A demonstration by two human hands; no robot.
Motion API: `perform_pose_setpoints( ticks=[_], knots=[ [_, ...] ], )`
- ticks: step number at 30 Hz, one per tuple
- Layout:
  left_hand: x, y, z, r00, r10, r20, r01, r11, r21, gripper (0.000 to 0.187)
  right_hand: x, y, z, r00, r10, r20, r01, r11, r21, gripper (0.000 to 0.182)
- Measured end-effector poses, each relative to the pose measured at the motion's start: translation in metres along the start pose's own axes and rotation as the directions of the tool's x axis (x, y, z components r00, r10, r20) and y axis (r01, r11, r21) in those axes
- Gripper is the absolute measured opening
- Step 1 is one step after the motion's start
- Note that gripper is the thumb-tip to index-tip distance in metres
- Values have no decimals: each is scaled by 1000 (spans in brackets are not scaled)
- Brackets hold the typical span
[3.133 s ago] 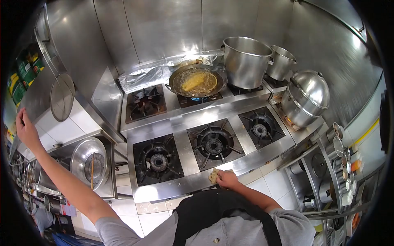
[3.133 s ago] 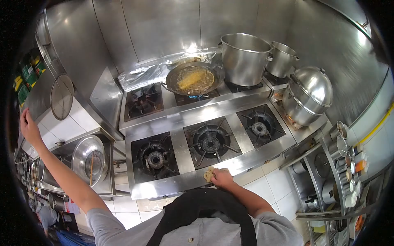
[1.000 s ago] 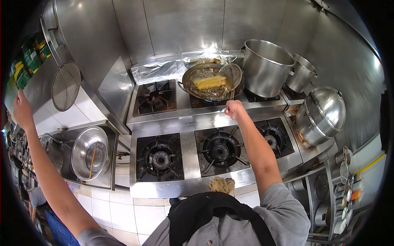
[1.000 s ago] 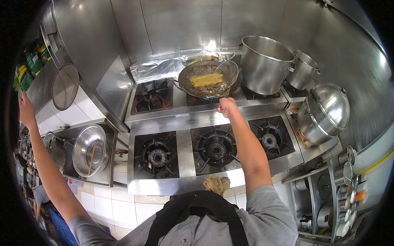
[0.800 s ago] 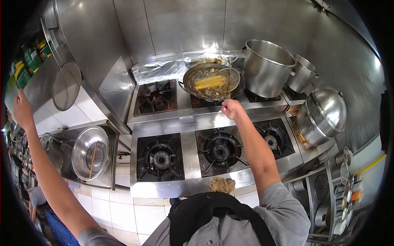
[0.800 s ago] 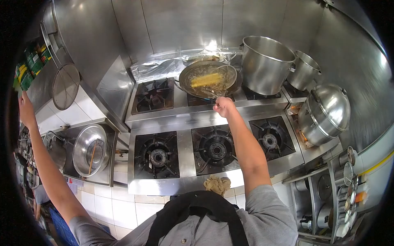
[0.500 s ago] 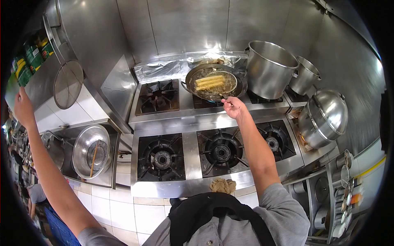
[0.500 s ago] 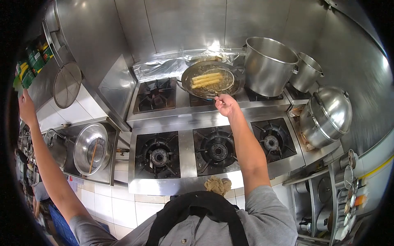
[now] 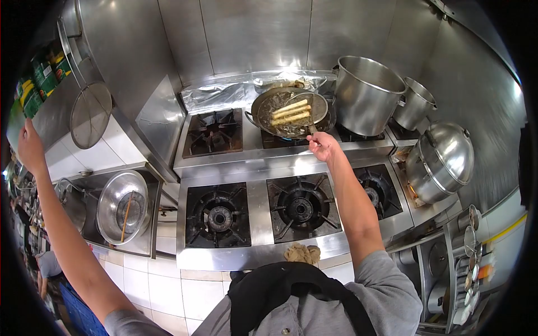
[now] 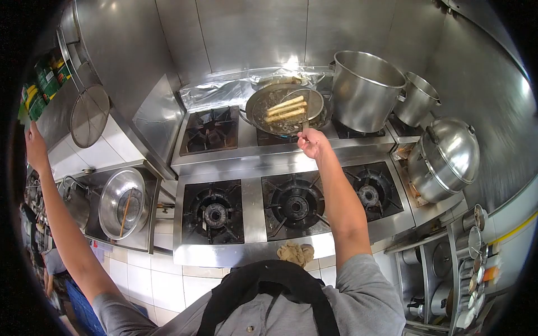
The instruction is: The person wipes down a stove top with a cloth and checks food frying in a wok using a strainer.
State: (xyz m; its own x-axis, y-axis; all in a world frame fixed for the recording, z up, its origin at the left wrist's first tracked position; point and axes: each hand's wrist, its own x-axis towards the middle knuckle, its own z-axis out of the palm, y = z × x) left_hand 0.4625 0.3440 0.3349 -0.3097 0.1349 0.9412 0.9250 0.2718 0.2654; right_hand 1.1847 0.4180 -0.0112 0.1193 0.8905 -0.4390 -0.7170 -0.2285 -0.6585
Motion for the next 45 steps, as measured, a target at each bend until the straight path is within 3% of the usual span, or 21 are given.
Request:
perform_pose_setpoints(
  ticks=[6,7,8,9,12,14,15,17,25,27,31,36,40,45],
  knots=[
    [3,-15,10,993,113,-37,-110,991,79,50,11,3,-15,992,-114,-47,94,945,-312,7],
    [2,-16,10,984,170,-56,-163,982,99,49,6,4,-13,992,-113,-48,93,945,-313,7],
    [2,-16,10,971,226,-74,-216,969,120,47,2,4,-12,984,-160,-82,111,898,-426,7],
    [2,-16,10,972,225,-73,-215,969,121,47,-3,3,-10,972,-211,-108,122,836,-534,8],
    [6,-24,14,990,139,-15,-136,984,114,44,-2,3,-12,955,-249,-160,103,787,-608,8],
    [7,-27,12,949,314,-20,-302,927,224,44,0,3,-16,942,-291,-168,117,753,-648,8],
    [6,-27,13,949,314,-20,-301,927,225,44,1,4,-18,926,-334,-175,129,717,-685,7],
    [3,-18,12,990,133,-56,-132,991,18,48,6,5,-22,916,-366,-168,149,696,-703,7],
    [-3,3,0,998,-46,-35,45,998,-43,52,23,7,-38,845,-521,-118,218,539,-814,7],
    [-1,1,0,997,-73,-15,72,997,-35,53,51,9,-60,743,-668,-44,270,359,-893,13],
    [6,-17,13,1000,-20,-10,20,998,-64,51,29,4,-49,751,-657,-58,266,382,-885,15],
    [9,-25,22,999,-3,-47,-1,997,-72,49,18,3,-42,797,-592,-120,326,588,-740,10],
    [14,-38,28,993,103,-49,-101,994,49,42,9,0,-36,819,-555,-145,347,682,-644,9],
    [16,-43,31,968,249,-28,-234,939,251,33,13,-1,-33,869,-451,-205,255,762,-596,11]
  ],
)
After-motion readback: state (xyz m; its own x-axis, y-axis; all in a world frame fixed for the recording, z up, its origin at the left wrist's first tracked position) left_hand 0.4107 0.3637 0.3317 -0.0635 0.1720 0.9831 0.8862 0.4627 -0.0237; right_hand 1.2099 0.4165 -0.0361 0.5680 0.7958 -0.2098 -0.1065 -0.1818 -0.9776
